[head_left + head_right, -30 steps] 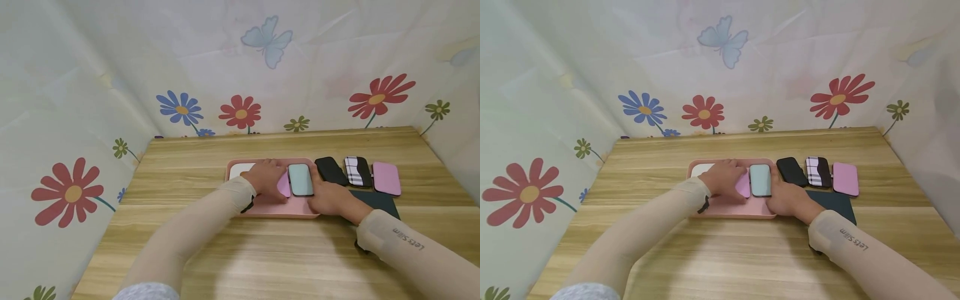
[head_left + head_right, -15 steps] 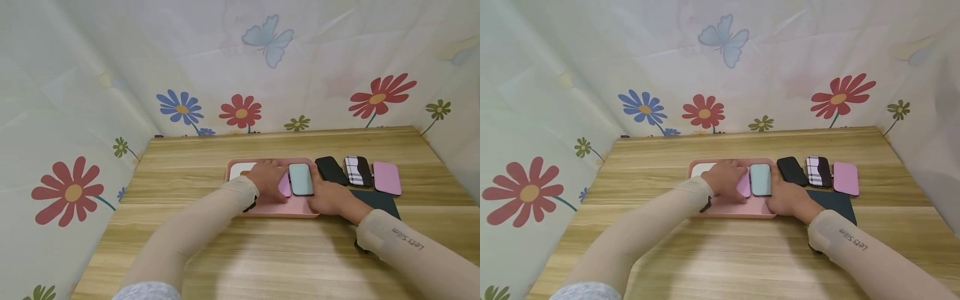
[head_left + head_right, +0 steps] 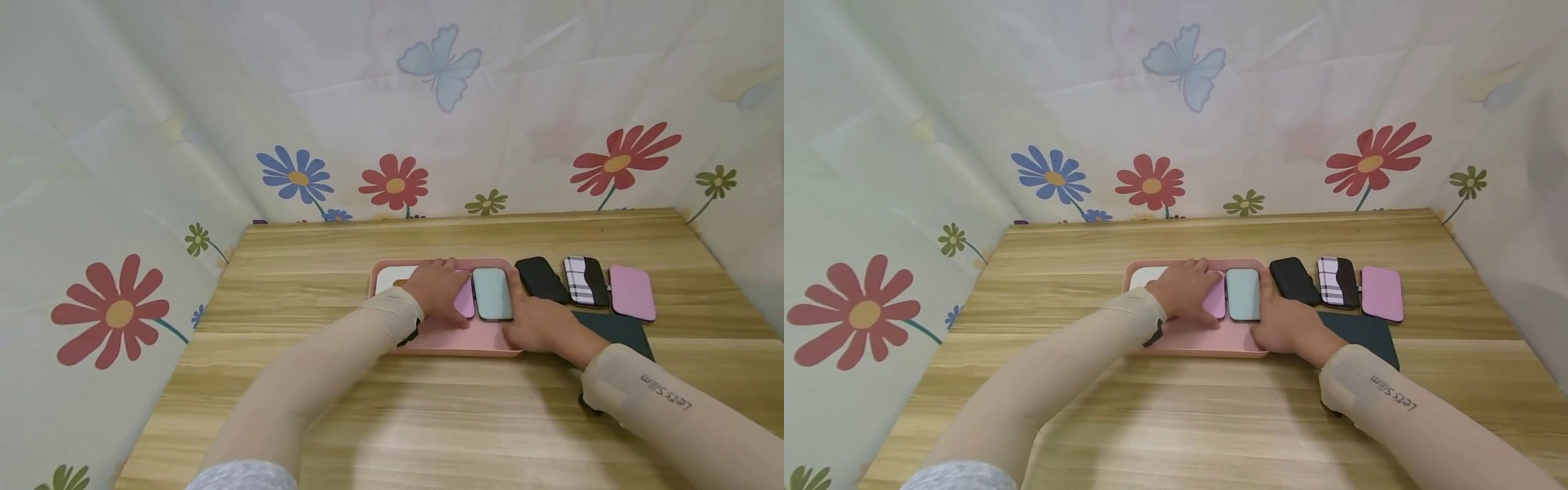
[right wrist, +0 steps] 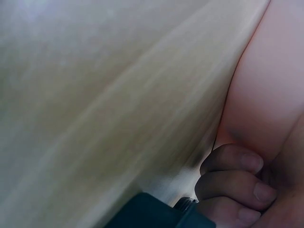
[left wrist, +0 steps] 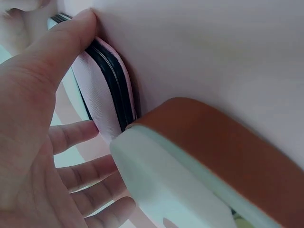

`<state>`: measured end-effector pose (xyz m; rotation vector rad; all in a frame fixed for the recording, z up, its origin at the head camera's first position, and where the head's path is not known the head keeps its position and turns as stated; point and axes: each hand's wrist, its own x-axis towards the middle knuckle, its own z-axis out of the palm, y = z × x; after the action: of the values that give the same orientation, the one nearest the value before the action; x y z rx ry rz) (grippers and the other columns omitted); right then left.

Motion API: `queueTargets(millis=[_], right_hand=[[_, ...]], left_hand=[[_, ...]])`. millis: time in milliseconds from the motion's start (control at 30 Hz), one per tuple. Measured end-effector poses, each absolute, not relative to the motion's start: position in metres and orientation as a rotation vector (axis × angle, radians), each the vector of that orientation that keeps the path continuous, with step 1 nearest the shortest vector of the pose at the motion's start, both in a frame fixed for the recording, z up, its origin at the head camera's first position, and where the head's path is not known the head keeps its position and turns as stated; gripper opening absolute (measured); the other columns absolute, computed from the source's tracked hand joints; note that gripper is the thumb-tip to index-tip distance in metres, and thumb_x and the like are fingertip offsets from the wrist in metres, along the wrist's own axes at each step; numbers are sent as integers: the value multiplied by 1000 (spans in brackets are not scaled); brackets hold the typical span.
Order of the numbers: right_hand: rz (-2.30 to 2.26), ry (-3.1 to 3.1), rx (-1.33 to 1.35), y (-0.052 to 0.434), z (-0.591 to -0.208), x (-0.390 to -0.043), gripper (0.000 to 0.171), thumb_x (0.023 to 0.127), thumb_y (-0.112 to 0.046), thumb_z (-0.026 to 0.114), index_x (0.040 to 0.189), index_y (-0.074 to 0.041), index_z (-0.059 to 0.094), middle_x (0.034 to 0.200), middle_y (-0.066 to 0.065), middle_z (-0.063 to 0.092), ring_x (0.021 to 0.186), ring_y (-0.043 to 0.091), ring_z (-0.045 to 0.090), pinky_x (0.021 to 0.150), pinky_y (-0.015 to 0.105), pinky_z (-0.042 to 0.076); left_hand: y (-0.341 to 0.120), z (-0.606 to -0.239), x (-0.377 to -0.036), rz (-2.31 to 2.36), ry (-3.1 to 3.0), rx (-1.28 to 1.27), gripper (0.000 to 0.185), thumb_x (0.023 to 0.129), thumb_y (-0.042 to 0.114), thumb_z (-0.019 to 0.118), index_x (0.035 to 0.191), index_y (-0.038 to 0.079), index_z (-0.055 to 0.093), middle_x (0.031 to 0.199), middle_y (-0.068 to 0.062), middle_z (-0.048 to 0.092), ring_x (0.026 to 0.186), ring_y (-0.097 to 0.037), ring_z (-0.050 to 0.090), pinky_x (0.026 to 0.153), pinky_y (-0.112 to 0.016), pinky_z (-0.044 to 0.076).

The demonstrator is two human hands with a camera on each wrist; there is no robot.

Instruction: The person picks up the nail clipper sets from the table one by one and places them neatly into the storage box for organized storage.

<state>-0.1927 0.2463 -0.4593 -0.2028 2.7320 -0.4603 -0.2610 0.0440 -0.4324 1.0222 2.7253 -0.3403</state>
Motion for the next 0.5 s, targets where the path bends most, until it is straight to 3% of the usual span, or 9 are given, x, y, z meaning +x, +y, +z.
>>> queueTargets(millis=[500], right_hand=[[-461, 2729, -228, 247, -459, -191, 105, 88, -25, 52, 154, -6, -27, 58, 5, 54, 45, 18, 46, 43, 32, 29]], left_hand=[[33, -436, -262, -225, 2750, 1031, 94, 77, 82, 59, 146, 19, 48, 142, -5, 48, 130, -24, 46, 112, -39, 40]])
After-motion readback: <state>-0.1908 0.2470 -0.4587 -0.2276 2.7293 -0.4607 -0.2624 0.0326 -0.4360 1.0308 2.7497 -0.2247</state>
